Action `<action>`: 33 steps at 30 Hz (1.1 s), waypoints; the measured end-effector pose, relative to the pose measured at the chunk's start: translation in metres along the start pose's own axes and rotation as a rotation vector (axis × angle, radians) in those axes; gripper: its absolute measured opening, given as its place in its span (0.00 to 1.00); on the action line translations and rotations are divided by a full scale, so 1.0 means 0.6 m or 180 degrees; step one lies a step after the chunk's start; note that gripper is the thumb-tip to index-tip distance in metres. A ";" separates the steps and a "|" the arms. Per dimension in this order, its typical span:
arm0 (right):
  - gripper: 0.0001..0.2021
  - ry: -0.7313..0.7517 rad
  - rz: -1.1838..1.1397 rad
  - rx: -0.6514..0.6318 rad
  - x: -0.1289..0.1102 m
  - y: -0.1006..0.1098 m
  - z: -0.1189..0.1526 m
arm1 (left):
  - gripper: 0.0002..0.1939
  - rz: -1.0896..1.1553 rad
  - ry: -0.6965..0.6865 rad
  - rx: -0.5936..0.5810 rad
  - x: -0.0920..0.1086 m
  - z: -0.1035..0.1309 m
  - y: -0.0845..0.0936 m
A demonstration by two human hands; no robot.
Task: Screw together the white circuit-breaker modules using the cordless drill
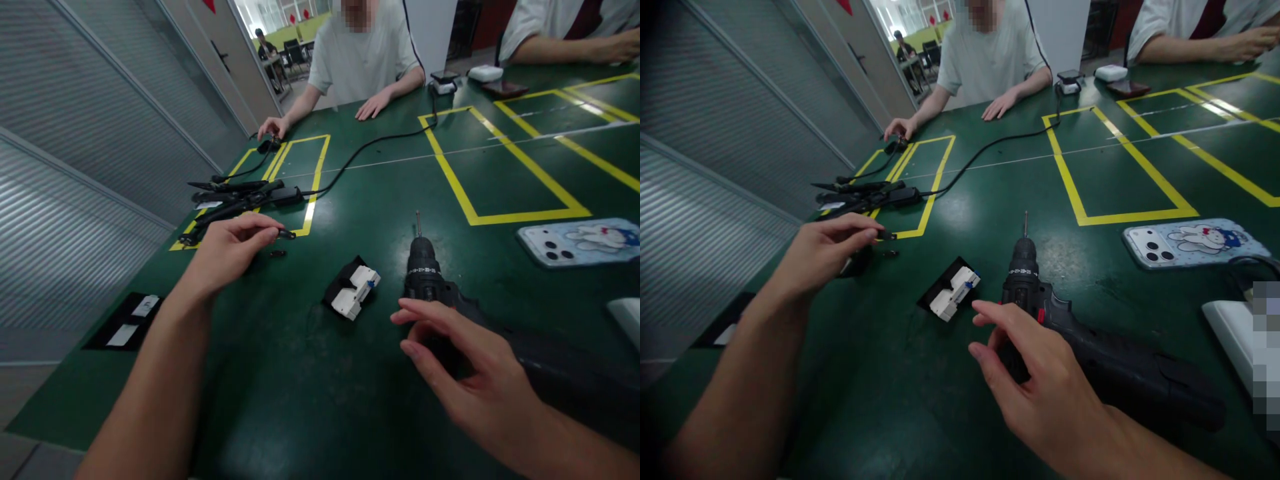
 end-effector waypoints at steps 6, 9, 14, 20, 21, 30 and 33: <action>0.15 0.0278 0.0251 -0.0119 -0.007 -0.005 -0.001 | 0.20 -0.0337 0.0894 -0.0848 -0.109 0.010 0.009; 0.16 0.0347 0.0285 -0.0198 -0.010 -0.008 -0.003 | 0.18 -0.0445 0.0840 -0.1000 -0.119 0.017 0.011; 0.15 0.0546 0.0356 -0.0252 -0.014 -0.011 -0.001 | 0.19 -0.0758 0.0906 -0.0879 -0.108 0.035 0.003; 0.15 0.0601 0.0426 -0.0356 -0.013 -0.017 0.002 | 0.18 -0.1118 0.0777 -0.0887 -0.108 0.045 -0.034; 0.15 0.0612 0.0430 -0.0379 -0.013 -0.018 0.002 | 0.18 -0.1139 0.0741 -0.0953 -0.113 0.045 -0.036; 0.16 0.0650 0.0461 -0.0523 -0.011 -0.020 0.007 | 0.16 -0.1589 0.0475 -0.1010 -0.127 0.048 -0.009; 0.15 0.0696 0.0473 -0.0519 -0.012 -0.023 0.006 | 0.17 -0.1429 0.0261 -0.1283 -0.127 0.054 -0.016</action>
Point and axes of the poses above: each hand's wrist, its own z-axis away from the middle knuckle, its own y-axis out of the back of the hand, x = y × z, the point moved 7 cm from there along -z, towards the middle knuckle, and after that the axes turned 3 degrees about -y, right-handed, at the moved point
